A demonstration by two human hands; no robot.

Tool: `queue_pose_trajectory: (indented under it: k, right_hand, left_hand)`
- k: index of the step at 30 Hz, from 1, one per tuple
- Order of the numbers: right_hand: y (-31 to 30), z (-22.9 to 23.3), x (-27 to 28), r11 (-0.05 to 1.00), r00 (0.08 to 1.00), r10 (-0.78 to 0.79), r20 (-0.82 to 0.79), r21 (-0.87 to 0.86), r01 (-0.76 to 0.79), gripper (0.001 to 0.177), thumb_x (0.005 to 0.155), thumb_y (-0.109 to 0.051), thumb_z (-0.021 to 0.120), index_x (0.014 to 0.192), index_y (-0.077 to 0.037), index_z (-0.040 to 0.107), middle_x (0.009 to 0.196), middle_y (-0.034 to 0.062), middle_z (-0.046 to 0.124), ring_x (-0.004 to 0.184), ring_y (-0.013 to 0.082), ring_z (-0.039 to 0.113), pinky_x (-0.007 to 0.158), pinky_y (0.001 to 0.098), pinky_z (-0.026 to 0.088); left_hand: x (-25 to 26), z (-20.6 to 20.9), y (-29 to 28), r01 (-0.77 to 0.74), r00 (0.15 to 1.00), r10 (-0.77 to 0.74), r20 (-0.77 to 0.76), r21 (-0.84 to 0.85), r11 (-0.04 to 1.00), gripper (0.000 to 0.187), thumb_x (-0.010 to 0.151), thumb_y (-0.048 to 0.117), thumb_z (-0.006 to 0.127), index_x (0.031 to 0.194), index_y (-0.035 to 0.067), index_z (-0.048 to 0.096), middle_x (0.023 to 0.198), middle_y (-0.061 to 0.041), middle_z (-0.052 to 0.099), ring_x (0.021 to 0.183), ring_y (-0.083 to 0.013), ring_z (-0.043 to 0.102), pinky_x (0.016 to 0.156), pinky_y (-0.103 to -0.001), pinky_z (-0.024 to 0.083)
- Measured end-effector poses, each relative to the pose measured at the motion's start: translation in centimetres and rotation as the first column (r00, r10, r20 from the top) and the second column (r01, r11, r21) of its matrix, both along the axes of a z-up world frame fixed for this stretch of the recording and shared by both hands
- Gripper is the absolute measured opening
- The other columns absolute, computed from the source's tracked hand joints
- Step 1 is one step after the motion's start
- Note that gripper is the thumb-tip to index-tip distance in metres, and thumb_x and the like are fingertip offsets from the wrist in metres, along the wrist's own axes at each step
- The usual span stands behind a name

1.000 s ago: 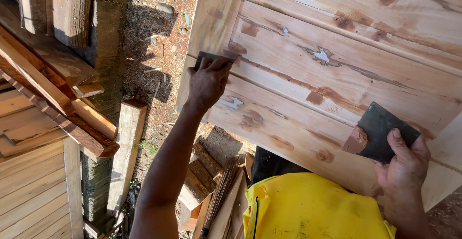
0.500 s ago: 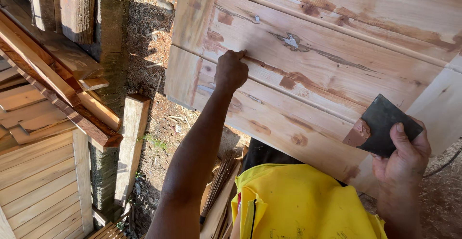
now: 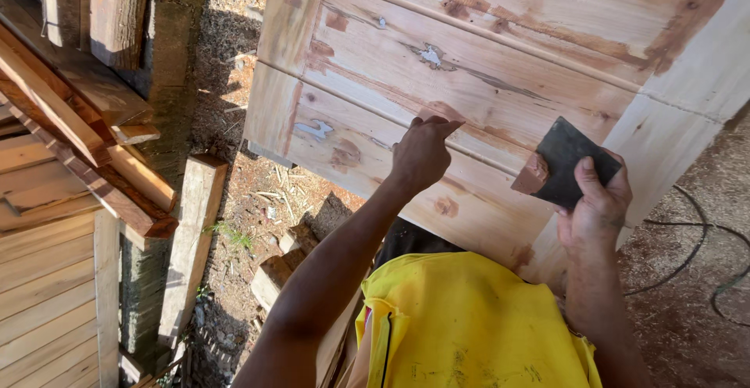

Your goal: The person picks up a sanding block and applies wood filler to a wooden panel. They then sand the surface of the panel using the sanding block, moving across different sections to smooth the wood.

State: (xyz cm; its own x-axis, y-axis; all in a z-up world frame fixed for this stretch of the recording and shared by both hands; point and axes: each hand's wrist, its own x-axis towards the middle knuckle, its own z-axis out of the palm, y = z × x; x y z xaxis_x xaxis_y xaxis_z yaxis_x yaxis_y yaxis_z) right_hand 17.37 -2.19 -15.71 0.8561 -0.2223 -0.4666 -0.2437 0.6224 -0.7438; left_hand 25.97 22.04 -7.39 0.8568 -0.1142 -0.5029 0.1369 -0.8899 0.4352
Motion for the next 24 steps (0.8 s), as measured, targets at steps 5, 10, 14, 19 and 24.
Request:
queue_pose_trajectory:
  k: [5, 10, 14, 19, 24]
  right_hand:
    - [2.9, 1.5, 0.2, 0.998, 0.990, 0.028, -0.141, 0.057, -0.020, 0.020, 0.102, -0.020, 0.071, 0.117, -0.011, 0.061, 0.093, 0.0007, 0.065, 0.063, 0.0071, 0.057, 0.039, 0.0207, 0.034]
    - [3.5, 1.7, 0.4, 0.985, 0.971, 0.118, -0.207, 0.148, -0.088, 0.020, 0.098, -0.020, 0.070, 0.115, -0.013, 0.064, 0.096, -0.0025, 0.066, 0.068, 0.0053, 0.058, 0.037, 0.0188, 0.031]
    - [4.9, 1.4, -0.8, 0.993, 0.994, 0.094, -0.058, -0.067, -0.098, 0.018, 0.105, -0.012, 0.072, 0.121, -0.008, 0.065, 0.102, -0.0009, 0.062, 0.085, 0.0062, 0.057, 0.063, 0.0192, 0.044]
    - [6.1, 1.1, -0.6, 0.988, 0.993, 0.116, 0.014, -0.101, -0.114, 0.018, 0.105, -0.010, 0.072, 0.120, -0.005, 0.063, 0.105, 0.0056, 0.066, 0.081, 0.0121, 0.059, 0.063, 0.0224, 0.047]
    - [3.0, 0.2, -2.4, 0.995, 0.996, 0.083, -0.017, -0.050, -0.084, 0.020, 0.110, -0.012, 0.071, 0.126, -0.006, 0.060, 0.105, 0.0059, 0.066, 0.078, 0.0120, 0.061, 0.053, 0.0242, 0.043]
  left_hand:
    - [-6.2, 3.3, 0.2, 0.294, 0.939, -0.141, 0.312, -0.523, 0.800, 0.051, 0.096, -0.004, 0.054, 0.142, 0.017, 0.063, 0.142, -0.005, 0.065, 0.125, -0.0264, 0.062, 0.106, -0.039, 0.053]
    - [-8.1, 5.8, 1.1, 0.403, 0.826, -0.296, 0.480, -0.134, 0.905, 0.063, 0.081, -0.002, 0.064, 0.141, 0.018, 0.063, 0.146, -0.002, 0.058, 0.129, -0.0271, 0.055, 0.097, -0.048, 0.048]
    - [-8.1, 7.9, 2.1, 0.440, 0.848, -0.422, 0.321, 0.020, 0.898, 0.060, 0.074, 0.004, 0.069, 0.133, 0.018, 0.067, 0.137, 0.002, 0.061, 0.122, -0.0252, 0.056, 0.081, -0.057, 0.047]
    - [-10.2, 6.4, 2.0, 0.527, 0.824, -0.550, 0.132, 0.174, 0.832, 0.055, 0.078, 0.020, 0.073, 0.131, 0.015, 0.065, 0.127, -0.001, 0.061, 0.114, -0.0252, 0.054, 0.083, -0.067, 0.048]
    - [-12.0, 0.6, 9.6, 0.348, 0.895, -0.408, 0.181, 0.291, 0.891, 0.055, 0.080, 0.009, 0.067, 0.133, 0.022, 0.066, 0.127, 0.002, 0.062, 0.116, -0.0228, 0.055, 0.081, -0.059, 0.049]
